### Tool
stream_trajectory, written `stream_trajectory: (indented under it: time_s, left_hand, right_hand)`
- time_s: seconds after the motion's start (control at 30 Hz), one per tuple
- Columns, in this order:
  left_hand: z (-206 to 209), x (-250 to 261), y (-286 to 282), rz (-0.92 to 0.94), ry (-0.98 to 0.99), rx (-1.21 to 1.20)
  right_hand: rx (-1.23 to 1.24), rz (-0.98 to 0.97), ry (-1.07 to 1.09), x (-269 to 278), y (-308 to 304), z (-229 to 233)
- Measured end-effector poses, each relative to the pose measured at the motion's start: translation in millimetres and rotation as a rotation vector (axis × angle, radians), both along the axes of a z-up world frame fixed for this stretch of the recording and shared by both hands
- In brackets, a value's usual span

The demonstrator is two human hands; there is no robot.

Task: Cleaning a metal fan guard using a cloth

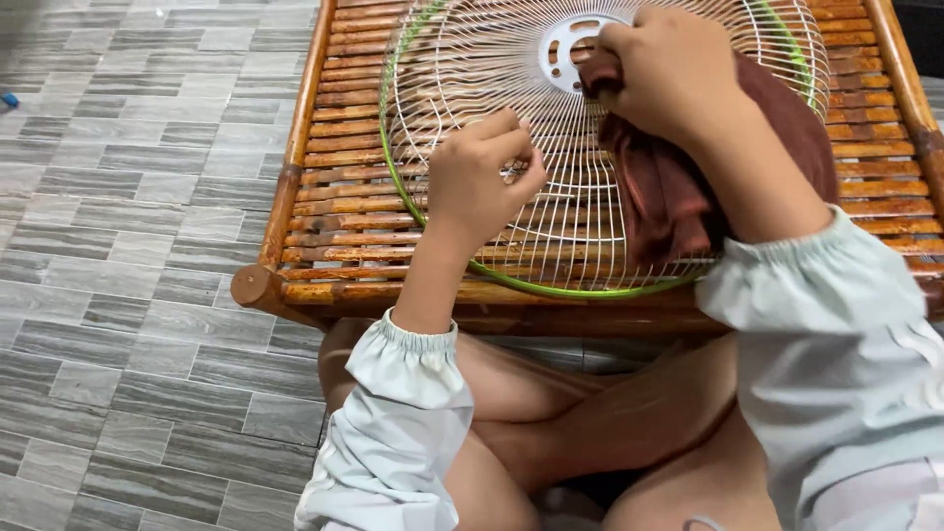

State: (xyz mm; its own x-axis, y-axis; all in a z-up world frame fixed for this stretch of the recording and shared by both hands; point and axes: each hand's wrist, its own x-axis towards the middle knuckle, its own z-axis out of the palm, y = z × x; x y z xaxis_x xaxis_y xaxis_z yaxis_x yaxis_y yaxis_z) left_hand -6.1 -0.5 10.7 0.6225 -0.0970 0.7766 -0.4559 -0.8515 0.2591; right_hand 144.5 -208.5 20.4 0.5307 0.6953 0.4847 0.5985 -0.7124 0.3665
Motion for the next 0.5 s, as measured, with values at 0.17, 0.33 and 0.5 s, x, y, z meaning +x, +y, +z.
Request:
stream_trajectory:
  time_s: [0.17, 0.33, 0.5]
  left_hand:
    - [-18.2, 12.4, 5.1, 0.023, 0.053, 0.003]
    - [-7.6, 2.3, -2.9, 0.055, 0.031, -0.084]
    - [-3.8, -2.1, -4.4, 0.038, 0.026, -0.116]
  right_hand:
    - [0.092, 0.039, -0.023, -3.4, 0.1, -3.2]
    - [0.005, -0.025, 0.086, -65.1, -33.5, 17.0]
    - [0.082, -0.126, 0.007, -145.6, -74.9, 4.6]
